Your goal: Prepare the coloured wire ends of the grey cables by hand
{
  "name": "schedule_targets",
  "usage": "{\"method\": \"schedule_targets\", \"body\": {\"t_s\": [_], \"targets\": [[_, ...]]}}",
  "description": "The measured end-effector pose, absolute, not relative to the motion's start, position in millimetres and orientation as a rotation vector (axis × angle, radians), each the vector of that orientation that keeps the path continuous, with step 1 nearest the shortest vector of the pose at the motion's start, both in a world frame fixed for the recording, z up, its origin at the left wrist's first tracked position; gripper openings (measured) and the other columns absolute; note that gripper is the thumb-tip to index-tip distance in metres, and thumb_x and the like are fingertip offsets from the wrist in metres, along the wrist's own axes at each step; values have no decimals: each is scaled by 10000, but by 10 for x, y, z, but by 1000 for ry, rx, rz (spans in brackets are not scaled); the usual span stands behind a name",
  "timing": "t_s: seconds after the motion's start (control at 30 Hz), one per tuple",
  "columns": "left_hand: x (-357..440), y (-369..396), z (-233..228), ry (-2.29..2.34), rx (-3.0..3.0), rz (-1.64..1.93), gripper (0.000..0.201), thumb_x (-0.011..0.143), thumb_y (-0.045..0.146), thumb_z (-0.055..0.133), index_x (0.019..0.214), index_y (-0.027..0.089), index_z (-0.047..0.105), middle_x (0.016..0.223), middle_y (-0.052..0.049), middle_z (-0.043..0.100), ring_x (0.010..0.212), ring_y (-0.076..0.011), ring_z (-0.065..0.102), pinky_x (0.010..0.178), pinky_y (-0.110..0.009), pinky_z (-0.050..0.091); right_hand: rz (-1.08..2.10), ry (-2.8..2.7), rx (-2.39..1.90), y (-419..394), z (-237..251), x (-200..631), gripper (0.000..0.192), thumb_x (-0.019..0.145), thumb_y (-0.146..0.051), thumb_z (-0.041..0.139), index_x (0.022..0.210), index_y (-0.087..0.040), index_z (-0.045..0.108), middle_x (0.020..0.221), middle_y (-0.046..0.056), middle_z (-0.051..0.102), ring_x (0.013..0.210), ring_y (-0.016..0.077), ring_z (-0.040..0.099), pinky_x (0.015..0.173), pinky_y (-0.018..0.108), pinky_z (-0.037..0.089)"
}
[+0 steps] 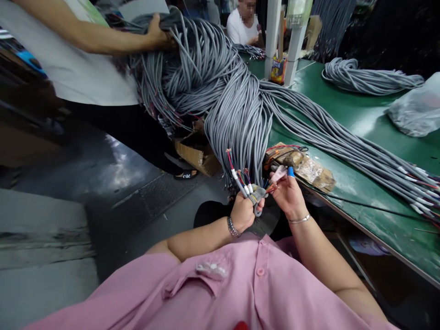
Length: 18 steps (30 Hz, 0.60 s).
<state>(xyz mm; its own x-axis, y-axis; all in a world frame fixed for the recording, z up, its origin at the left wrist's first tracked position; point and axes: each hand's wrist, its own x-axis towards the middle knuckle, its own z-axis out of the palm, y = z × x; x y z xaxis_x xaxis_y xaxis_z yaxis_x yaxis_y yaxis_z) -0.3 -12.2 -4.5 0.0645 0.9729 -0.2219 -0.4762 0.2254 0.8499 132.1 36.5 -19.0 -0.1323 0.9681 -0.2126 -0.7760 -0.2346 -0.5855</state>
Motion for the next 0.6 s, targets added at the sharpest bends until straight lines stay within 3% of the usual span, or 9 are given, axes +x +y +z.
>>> {"method": "schedule_targets", "body": {"t_s": [0.1, 0.23, 0.4, 0.6], "targets": [[-9, -126, -51, 929, 659, 1238, 246, 701, 363, 703, 752, 164, 568, 495, 44, 518, 397, -58, 400, 382, -189, 279, 1698, -441, -667, 358, -179, 1368, 336, 775, -555, 655, 821, -222, 673, 867, 6, 706, 655, 107, 603, 594, 230, 502], [-22, -106, -100, 950, 678, 1260, 249, 711, 367, 704, 751, 166, 563, 508, 41, 533, 404, -58, 411, 391, -188, 292, 1793, -620, -743, 190, -152, 1421, 524, 703, -680, 642, 871, -186, 688, 835, 39, 681, 617, 120, 570, 562, 254, 497], [-35, -122, -166, 1013, 826, 1242, 288, 737, 415, 688, 683, 157, 571, 513, 33, 536, 413, -59, 435, 403, -192, 313, 1599, -812, -889, -108, -133, 1336, 257, 732, -388, 757, 880, -184, 702, 687, -14, 619, 560, 87, 483, 562, 226, 436], [-57, -175, -222, 1027, 1007, 1196, 332, 752, 450, 674, 633, 154, 580, 540, 12, 558, 459, -74, 489, 457, -203, 393, 1399, -878, -985, -147, -107, 1259, 116, 713, -291, 776, 769, -211, 713, 662, -29, 630, 563, 87, 498, 536, 216, 406]]}}
